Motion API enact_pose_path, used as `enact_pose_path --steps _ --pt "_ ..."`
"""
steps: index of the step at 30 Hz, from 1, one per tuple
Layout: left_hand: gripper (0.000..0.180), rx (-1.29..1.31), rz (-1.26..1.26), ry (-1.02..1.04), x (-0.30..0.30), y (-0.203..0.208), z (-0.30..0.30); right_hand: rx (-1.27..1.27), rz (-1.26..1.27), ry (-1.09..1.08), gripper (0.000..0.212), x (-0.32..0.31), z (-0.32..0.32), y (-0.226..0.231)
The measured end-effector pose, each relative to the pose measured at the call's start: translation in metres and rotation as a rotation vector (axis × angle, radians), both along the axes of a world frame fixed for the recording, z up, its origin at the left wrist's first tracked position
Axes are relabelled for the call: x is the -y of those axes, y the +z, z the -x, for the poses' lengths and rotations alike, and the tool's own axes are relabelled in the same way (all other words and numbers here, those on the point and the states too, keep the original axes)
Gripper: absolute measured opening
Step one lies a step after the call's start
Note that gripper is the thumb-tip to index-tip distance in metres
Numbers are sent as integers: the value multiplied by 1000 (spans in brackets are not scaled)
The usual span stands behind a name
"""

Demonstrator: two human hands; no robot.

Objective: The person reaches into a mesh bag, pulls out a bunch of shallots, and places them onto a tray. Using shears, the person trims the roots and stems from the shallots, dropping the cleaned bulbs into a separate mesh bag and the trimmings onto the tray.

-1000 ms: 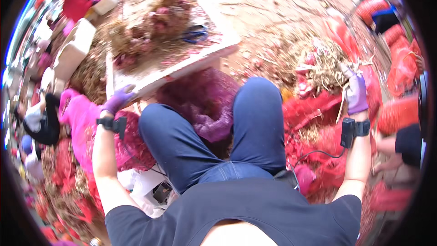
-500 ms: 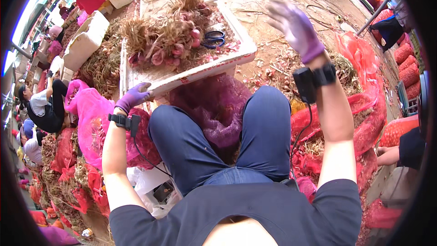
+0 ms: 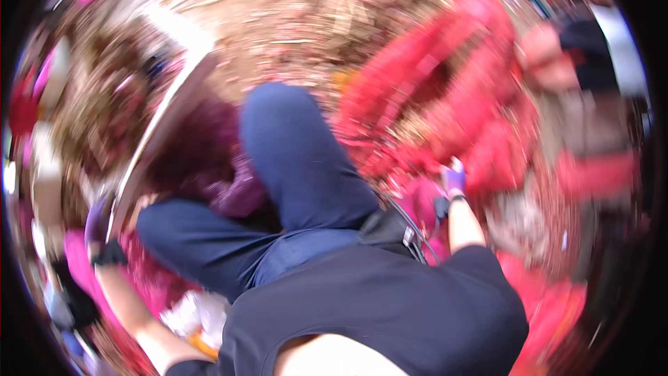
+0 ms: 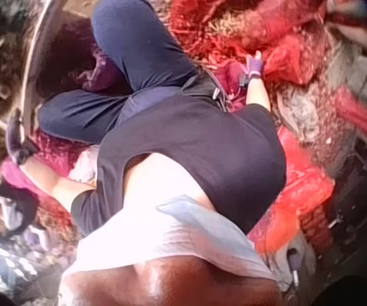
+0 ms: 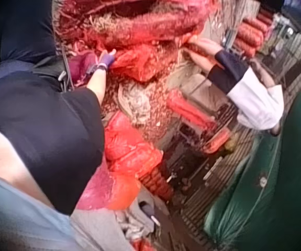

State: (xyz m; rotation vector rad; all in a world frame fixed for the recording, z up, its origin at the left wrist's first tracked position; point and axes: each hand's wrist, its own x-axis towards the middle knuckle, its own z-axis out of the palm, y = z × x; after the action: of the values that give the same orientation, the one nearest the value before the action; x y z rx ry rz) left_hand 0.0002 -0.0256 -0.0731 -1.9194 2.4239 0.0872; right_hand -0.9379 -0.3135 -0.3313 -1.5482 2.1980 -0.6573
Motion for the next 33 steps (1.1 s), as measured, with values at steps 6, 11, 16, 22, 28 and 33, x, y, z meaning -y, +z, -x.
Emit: enact_pose_path --steps 6,11,16,22,28,33 --pt "44 -1156 -176 1021 53 55 32 -349 -868 72 82 -56 -16 7" --pt "45 -1134 -221 815 107 72 70 -408 -493 -332 85 -39 -38 25" --pt "45 -1082 -202 644 132 95 104 48 -407 -904 62 -50 14 2" --pt "45 -1016 -183 461 155 132 182 -111 -865 -410 133 -69 0 -6" --pt "45 -989 -11 426 197 161 261 0 -655 -533 114 -18 -30 -11" --pt "40 -1006 -57 396 216 152 288 297 -296 -420 109 -33 -17 -92"
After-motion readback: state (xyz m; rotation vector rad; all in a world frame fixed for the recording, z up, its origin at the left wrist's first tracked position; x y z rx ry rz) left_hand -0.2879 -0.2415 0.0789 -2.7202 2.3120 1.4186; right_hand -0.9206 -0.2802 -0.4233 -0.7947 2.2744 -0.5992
